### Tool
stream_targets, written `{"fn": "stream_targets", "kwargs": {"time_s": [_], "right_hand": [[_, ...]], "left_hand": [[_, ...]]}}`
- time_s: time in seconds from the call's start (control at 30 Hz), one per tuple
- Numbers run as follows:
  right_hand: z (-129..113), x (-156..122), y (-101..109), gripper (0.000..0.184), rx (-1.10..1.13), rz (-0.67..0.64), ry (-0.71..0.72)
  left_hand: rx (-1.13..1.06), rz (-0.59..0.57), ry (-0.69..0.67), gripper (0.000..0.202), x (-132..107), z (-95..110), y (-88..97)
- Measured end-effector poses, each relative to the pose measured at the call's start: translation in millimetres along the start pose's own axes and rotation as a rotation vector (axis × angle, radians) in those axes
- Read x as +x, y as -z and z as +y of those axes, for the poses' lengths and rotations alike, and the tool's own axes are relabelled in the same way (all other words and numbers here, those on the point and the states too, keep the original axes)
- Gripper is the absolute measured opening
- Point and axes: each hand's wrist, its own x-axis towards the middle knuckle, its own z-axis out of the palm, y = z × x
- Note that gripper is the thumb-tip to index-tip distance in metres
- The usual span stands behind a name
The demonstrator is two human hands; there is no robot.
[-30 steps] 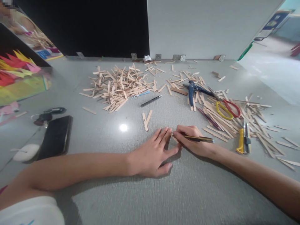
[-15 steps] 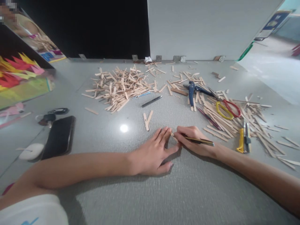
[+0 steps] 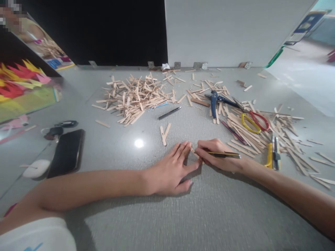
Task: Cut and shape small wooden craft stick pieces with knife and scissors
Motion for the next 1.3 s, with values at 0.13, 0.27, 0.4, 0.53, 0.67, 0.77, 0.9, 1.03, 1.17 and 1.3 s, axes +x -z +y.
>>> {"fn": "stream_targets", "kwargs": {"time_s": [0.13, 0.27, 0.4, 0.53, 0.67, 0.77, 0.9, 1.03, 1.17, 1.3], "right_hand": [[1, 0, 0, 0.043, -0.016, -0.008, 0.014], [1, 0, 0, 0.043, -0.013, -0.001, 0.018], [-2, 1, 0, 0.043, -0.026, 0.000, 0.019], [-2, 2, 1, 0.042, -0.037, 0.017, 0.030], [-2, 2, 1, 0.043, -0.001, 0.006, -0.004], [-1, 0, -2, 0.043, 0.039, 0.042, -0.036], [0, -2, -9, 0.046, 0.236, 0.136, -0.137], [1, -2, -11, 0.048, 0.435, 0.219, -0.261], [0, -1, -11, 0.043, 0.329, 0.236, -0.210], [1, -1, -14, 0.038, 0.181, 0.249, -0.141]], "left_hand": [[0.005, 0.028, -0.006, 0.076, -1, -1, -2.0], [0.008, 0.030, -0.002, 0.077, 0, 0, -2.5], [0.015, 0.010, 0.000, 0.075, 2, 1, -0.1], [0.025, -0.001, 0.003, 0.075, 2, 1, 1.0], [0.029, 0.006, -0.002, 0.076, 2, 1, 0.2], [0.035, 0.006, -0.017, 0.074, 2, 1, 0.0], [0.043, 0.037, -0.036, 0.072, 0, 1, -1.3], [0.043, 0.066, -0.043, 0.074, 0, 1, -3.4], [0.026, 0.064, -0.038, 0.073, 0, 1, -3.9], [0.027, 0.065, -0.041, 0.075, 0, 1, -3.2]]}}
